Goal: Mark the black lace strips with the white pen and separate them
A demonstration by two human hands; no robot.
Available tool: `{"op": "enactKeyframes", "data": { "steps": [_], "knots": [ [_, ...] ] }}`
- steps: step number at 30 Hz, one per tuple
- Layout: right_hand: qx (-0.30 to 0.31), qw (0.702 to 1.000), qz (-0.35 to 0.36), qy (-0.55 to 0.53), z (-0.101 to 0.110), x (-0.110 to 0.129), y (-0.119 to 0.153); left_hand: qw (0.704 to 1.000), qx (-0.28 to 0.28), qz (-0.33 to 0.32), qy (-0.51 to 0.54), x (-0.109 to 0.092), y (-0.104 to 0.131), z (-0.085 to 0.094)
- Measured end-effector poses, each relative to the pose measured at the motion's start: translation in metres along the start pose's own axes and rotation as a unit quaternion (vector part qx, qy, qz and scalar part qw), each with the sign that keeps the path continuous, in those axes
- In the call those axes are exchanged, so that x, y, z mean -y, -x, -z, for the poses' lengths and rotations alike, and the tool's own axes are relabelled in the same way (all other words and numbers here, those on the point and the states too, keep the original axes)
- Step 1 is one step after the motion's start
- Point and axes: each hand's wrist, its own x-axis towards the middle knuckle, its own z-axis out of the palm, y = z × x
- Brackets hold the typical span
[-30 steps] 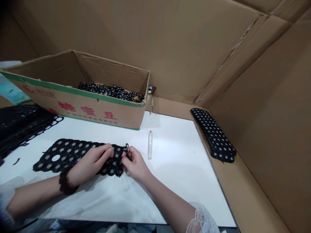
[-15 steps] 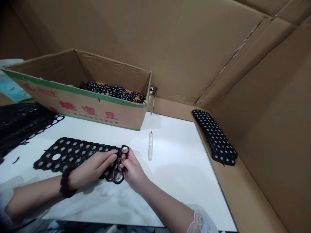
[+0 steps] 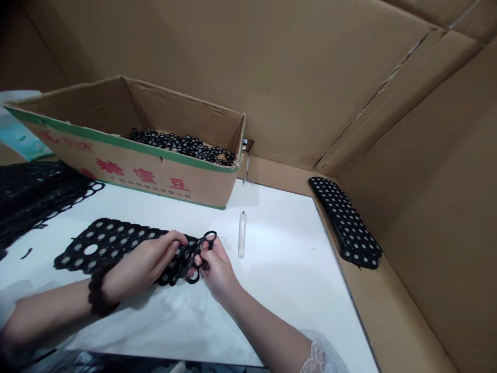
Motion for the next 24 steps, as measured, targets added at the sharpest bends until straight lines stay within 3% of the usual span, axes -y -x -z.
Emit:
{"op": "enactKeyframes", "data": {
  "steps": [3,7,12,16,19,21,22,24],
  "knots": [
    [0.004,1.0,0.02,-0.022,-0.003,-0.002,0.001,0.996,0.019,0.002,0.087,-0.007,0.007,-0.01],
    [0.02,0.999,0.022,-0.012,-0.004,-0.006,0.004,0.987,0.001,0.011,0.162,-0.009,0.01,-0.012],
    [0.049,0.998,0.025,0.016,-0.003,-0.01,0.006,0.989,0.015,0.004,0.147,-0.01,0.014,-0.015],
    [0.029,1.0,-0.009,0.007,-0.004,-0.008,0.006,0.992,0.008,-0.013,0.126,-0.01,0.012,-0.015],
    [0.034,0.999,-0.026,-0.007,-0.004,-0.006,0.005,0.994,-0.041,-0.022,0.102,-0.005,0.004,-0.006],
    [0.019,1.0,-0.019,-0.006,-0.002,-0.004,0.004,0.991,-0.103,-0.018,0.085,0.002,-0.003,0.009],
    [0.003,1.0,-0.013,-0.002,0.0,-0.003,0.003,0.986,-0.149,-0.013,0.079,0.006,-0.006,0.02],
    [-0.027,1.0,0.002,0.014,0.003,-0.001,0.002,0.947,-0.309,0.021,0.087,0.013,-0.01,0.048]
  ]
}}
